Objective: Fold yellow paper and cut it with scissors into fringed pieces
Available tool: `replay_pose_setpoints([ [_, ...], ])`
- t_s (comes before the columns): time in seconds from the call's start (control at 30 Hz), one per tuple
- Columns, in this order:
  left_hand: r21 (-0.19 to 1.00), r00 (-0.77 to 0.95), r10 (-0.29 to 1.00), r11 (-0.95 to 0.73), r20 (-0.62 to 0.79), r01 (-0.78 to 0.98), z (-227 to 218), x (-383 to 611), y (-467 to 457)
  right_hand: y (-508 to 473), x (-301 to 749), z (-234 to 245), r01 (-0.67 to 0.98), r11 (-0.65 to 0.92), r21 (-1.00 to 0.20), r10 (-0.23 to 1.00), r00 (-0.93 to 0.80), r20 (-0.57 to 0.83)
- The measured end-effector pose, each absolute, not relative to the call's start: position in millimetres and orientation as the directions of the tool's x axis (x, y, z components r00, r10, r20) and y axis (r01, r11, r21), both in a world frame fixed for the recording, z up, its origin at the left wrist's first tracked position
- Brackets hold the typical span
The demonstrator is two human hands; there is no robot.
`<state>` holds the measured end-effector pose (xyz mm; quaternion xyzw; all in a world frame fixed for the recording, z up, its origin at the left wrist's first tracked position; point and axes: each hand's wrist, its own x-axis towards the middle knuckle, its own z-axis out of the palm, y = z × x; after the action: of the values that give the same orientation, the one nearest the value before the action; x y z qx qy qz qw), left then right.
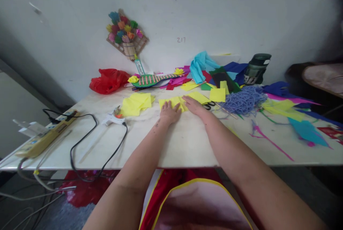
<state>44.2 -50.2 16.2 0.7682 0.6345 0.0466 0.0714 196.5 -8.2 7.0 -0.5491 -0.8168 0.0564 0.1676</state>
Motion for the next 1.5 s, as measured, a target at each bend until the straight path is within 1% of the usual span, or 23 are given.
replay_pose_setpoints([
  [0.13, 0.165, 0.19, 0.982, -0.185, -0.012, 0.969, 15, 45, -49, -20, 187, 20, 0.825, 0.438, -0.358, 0.889, -0.339, 0.307],
  [0.2, 0.153, 0.187, 0.982, -0.183, -0.015, 0.971, 15, 45, -49, -28, 177, 22, 0.768, 0.475, -0.428, 0.875, -0.36, 0.324],
  [0.3, 0.129, 0.183, 0.983, -0.177, -0.03, 0.976, 14, 44, -49, -34, 162, 20, 0.679, 0.504, -0.534, 0.863, -0.423, 0.277],
  [0.37, 0.128, 0.188, 0.982, -0.183, -0.029, 0.975, 13, 44, -49, -34, 154, 16, 0.685, 0.479, -0.549, 0.872, -0.442, 0.21],
  [0.47, 0.139, 0.195, 0.98, -0.189, -0.029, 0.972, 13, 45, -48, -30, 150, 13, 0.775, 0.415, -0.476, 0.905, -0.408, 0.125],
  [0.57, 0.148, 0.188, 0.982, -0.183, -0.02, 0.972, 12, 45, -48, -25, 152, 11, 0.842, 0.383, -0.38, 0.921, -0.378, 0.091],
  [0.73, 0.187, 0.169, 0.986, -0.165, -0.005, 0.968, 13, 44, -48, -23, 158, 8, 0.886, 0.374, -0.273, 0.926, -0.375, 0.051],
  [0.9, 0.274, 0.159, 0.987, -0.149, -0.016, 0.95, 14, 40, -45, -26, 166, 9, 0.92, 0.365, -0.141, 0.931, -0.364, 0.033],
  [1.0, 0.301, 0.173, 0.985, -0.159, -0.022, 0.94, 14, 31, -40, -28, 167, 10, 0.923, 0.363, -0.125, 0.932, -0.362, 0.025],
  [1.13, 0.284, 0.216, 0.976, -0.212, 0.017, 0.935, 14, 13, -36, -26, 167, 10, 0.924, 0.359, -0.132, 0.933, -0.36, 0.018],
  [1.17, 0.284, 0.207, 0.978, -0.205, 0.026, 0.937, 14, 8, -35, -25, 166, 9, 0.925, 0.356, -0.135, 0.934, -0.357, 0.016],
  [1.27, 0.333, 0.124, 0.991, -0.131, 0.04, 0.934, 15, -2, -34, -23, 166, 8, 0.928, 0.344, -0.141, 0.938, -0.347, 0.008],
  [1.33, 0.354, 0.085, 0.992, -0.111, 0.089, 0.929, 15, -5, -34, -23, 166, 8, 0.929, 0.343, -0.14, 0.939, -0.345, 0.009],
  [1.4, 0.334, 0.06, 0.986, -0.11, 0.157, 0.936, 15, -6, -34, -23, 166, 8, 0.929, 0.344, -0.137, 0.938, -0.346, 0.008],
  [1.5, 0.264, 0.014, 0.976, -0.073, 0.219, 0.962, 16, -5, -38, -23, 167, 7, 0.928, 0.348, -0.129, 0.937, -0.35, 0.011],
])
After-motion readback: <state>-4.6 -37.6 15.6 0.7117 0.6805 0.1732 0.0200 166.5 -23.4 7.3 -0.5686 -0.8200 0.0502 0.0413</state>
